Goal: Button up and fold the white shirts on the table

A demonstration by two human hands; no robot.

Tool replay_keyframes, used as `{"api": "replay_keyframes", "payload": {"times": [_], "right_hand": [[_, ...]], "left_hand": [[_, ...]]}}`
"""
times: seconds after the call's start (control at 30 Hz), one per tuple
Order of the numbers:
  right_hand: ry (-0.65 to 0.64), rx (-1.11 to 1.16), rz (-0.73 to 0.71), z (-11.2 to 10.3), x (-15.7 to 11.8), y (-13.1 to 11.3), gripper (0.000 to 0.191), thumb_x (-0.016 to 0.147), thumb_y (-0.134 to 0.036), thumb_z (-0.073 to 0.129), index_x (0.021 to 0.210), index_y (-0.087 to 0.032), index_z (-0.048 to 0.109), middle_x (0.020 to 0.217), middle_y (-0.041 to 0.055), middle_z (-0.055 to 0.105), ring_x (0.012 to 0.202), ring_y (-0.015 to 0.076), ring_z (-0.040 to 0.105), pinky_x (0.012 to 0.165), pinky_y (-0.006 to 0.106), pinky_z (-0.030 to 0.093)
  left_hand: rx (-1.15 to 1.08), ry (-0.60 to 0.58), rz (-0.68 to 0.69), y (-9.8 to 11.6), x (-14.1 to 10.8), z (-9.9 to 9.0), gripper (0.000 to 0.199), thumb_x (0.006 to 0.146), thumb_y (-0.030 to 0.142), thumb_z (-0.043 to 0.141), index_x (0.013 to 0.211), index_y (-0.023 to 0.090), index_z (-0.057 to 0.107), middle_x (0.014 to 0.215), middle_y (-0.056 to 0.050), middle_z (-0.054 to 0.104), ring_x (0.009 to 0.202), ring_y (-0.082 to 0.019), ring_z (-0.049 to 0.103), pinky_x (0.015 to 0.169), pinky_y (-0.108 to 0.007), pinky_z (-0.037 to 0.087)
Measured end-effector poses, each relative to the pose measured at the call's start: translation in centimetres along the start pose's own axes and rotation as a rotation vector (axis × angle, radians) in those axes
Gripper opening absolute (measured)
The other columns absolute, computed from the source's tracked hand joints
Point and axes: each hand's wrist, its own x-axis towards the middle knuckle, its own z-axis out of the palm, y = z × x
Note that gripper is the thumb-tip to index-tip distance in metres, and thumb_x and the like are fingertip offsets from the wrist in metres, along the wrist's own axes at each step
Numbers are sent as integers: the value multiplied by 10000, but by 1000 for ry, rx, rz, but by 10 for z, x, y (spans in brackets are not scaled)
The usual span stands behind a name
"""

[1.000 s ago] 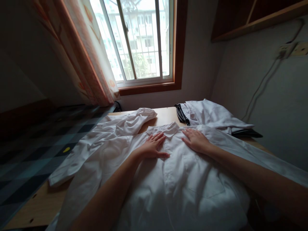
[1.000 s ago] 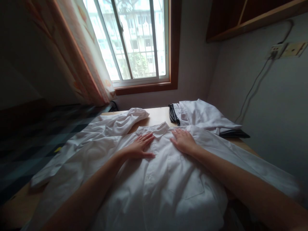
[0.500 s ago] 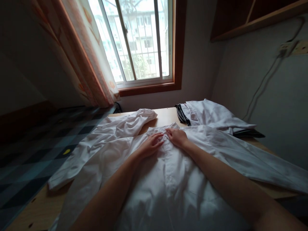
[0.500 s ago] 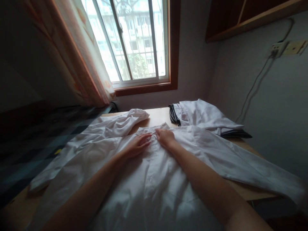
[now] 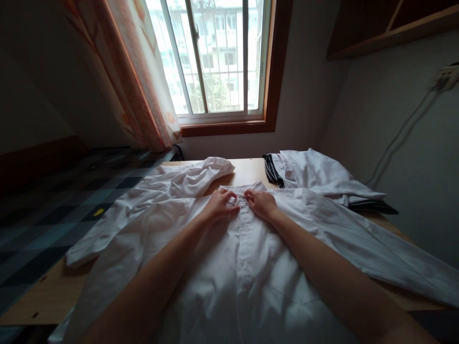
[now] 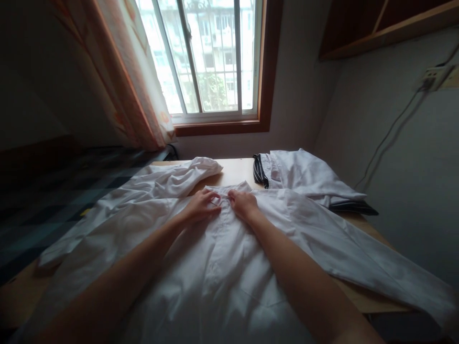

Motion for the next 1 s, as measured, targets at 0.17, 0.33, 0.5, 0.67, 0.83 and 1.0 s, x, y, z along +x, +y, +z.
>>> {"api": "replay_keyframes", "payload": {"times": [0.17, 0.33, 0.5, 0.67, 0.83, 1.0], "right_hand": [[23, 86, -5, -1, -1, 7, 283, 959, -301, 477, 1186, -250, 639, 978, 69, 751, 854, 221, 683, 682, 282, 409], [73, 211, -1, 2, 2, 16, 263, 918, -229, 489, 1139, -237, 631, 868, 26, 712, 758, 189, 633, 642, 265, 369], [108, 348, -12, 5, 3, 20, 226, 851, -200, 525, 1049, -228, 630, 753, -10, 647, 679, 171, 582, 627, 258, 354], [90, 515, -32, 2, 3, 21, 223, 844, -169, 448, 981, -219, 616, 652, -29, 601, 618, 162, 555, 615, 251, 375], [46, 565, -5, 0, 2, 17, 199, 939, -255, 419, 991, -228, 609, 625, -39, 617, 584, 157, 568, 598, 249, 376], [64, 517, 2, 2, 4, 14, 333, 962, -512, 481, 806, -230, 566, 642, -23, 616, 603, 153, 590, 574, 254, 356]], "left_hand": [[119, -137, -97, 11, 15, -5, 289, 782, 351, 700, 1045, 233, 715, 1092, -75, 646, 1054, -266, 609, 926, -361, 508], [339, 47, -129, 34, 1, 8, 253, 893, 294, 577, 1103, 204, 684, 1185, -127, 651, 1159, -308, 558, 931, -424, 470], [324, 96, -22, 33, -8, 8, 260, 910, 384, 602, 1085, 223, 709, 1153, -90, 698, 1097, -295, 584, 907, -434, 443], [375, 128, 8, 32, -1, 6, 203, 908, 301, 588, 1008, 197, 730, 1026, -91, 738, 1047, -292, 595, 916, -438, 414], [363, 139, -3, 35, 4, 6, 233, 882, 375, 624, 956, 192, 746, 1019, -91, 737, 1036, -299, 599, 931, -447, 409], [385, 94, -43, 38, 5, 6, 199, 907, 255, 565, 963, 167, 734, 1011, -117, 727, 1012, -296, 623, 874, -416, 430]]}}
